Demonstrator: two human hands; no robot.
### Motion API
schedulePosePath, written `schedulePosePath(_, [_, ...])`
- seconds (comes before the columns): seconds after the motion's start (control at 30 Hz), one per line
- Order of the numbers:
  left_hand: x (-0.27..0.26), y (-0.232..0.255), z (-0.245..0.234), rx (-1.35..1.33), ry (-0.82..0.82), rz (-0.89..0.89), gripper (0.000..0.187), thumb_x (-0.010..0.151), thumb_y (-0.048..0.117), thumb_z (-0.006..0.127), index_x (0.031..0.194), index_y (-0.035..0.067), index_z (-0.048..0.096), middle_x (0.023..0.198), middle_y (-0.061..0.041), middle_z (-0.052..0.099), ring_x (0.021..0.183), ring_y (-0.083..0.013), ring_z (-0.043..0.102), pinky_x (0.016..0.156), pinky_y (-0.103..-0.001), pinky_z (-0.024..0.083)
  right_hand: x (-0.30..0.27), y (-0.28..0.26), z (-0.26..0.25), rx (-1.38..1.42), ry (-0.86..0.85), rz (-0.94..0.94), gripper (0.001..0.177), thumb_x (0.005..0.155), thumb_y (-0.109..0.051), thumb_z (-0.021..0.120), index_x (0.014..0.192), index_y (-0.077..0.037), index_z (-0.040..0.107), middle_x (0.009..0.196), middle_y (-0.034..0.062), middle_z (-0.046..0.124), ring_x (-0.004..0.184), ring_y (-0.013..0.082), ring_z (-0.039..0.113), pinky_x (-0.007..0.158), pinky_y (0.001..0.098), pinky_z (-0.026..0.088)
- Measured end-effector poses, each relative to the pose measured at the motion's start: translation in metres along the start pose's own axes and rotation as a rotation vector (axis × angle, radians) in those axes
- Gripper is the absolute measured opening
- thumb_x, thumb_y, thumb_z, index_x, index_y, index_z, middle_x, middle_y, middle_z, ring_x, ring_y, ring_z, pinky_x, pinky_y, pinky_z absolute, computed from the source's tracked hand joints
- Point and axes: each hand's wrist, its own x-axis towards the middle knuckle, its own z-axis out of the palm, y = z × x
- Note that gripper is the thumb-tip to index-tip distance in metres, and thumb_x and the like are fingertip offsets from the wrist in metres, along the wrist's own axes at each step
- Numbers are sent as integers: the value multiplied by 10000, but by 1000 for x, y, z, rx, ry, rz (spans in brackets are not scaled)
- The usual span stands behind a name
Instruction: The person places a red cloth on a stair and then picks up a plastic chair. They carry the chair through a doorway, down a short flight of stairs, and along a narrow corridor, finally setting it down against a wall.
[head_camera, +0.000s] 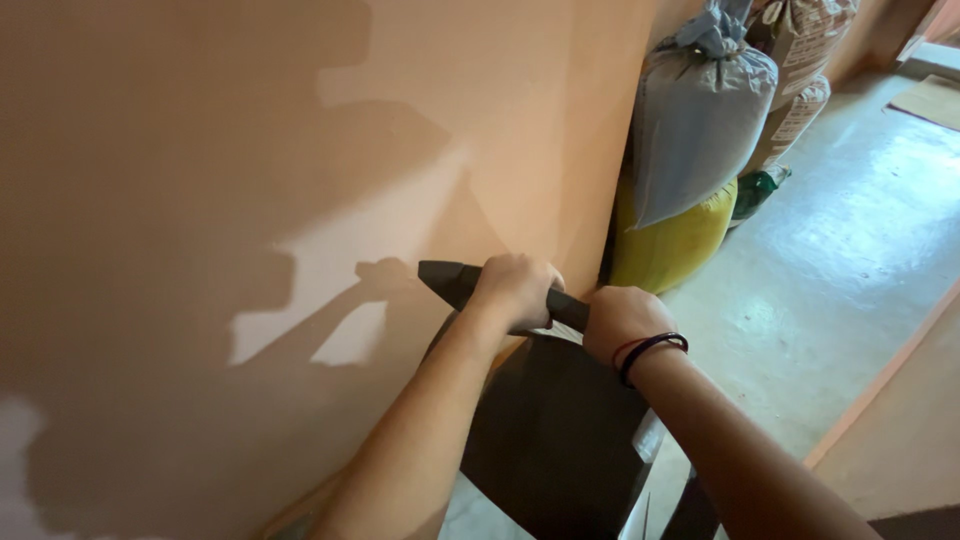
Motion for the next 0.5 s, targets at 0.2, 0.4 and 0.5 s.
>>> schedulePosePath(0.2, [30, 10, -9, 30, -38, 1, 300, 652, 158, 789, 933, 261, 811, 919, -60, 764, 920, -280, 722, 812, -419, 570, 22, 18, -17, -95, -57, -33, 256, 793, -226, 723, 999, -86, 785, 1017, 160, 762, 989, 332, 741, 881, 414, 595])
schedulePosePath(0.4, [55, 8, -13, 39, -87, -27, 381, 584, 218, 888, 951, 277, 806, 921, -31, 770, 918, -254, 726, 813, -407, 570, 48, 28, -21, -75, -59, -60, 261, 769, -233, 759, 966, -64, 784, 988, 161, 756, 969, 328, 741, 866, 421, 597])
schedulePosePath(0.5, [64, 9, -11, 21, -84, -38, 382, 581, 216, 884, 949, 292, 815, 919, -21, 774, 907, -242, 733, 813, -396, 575, 57, 34, -20, -68, -7, -92, 204, 795, -182, 713, 939, -66, 798, 977, 171, 762, 959, 331, 744, 852, 426, 600])
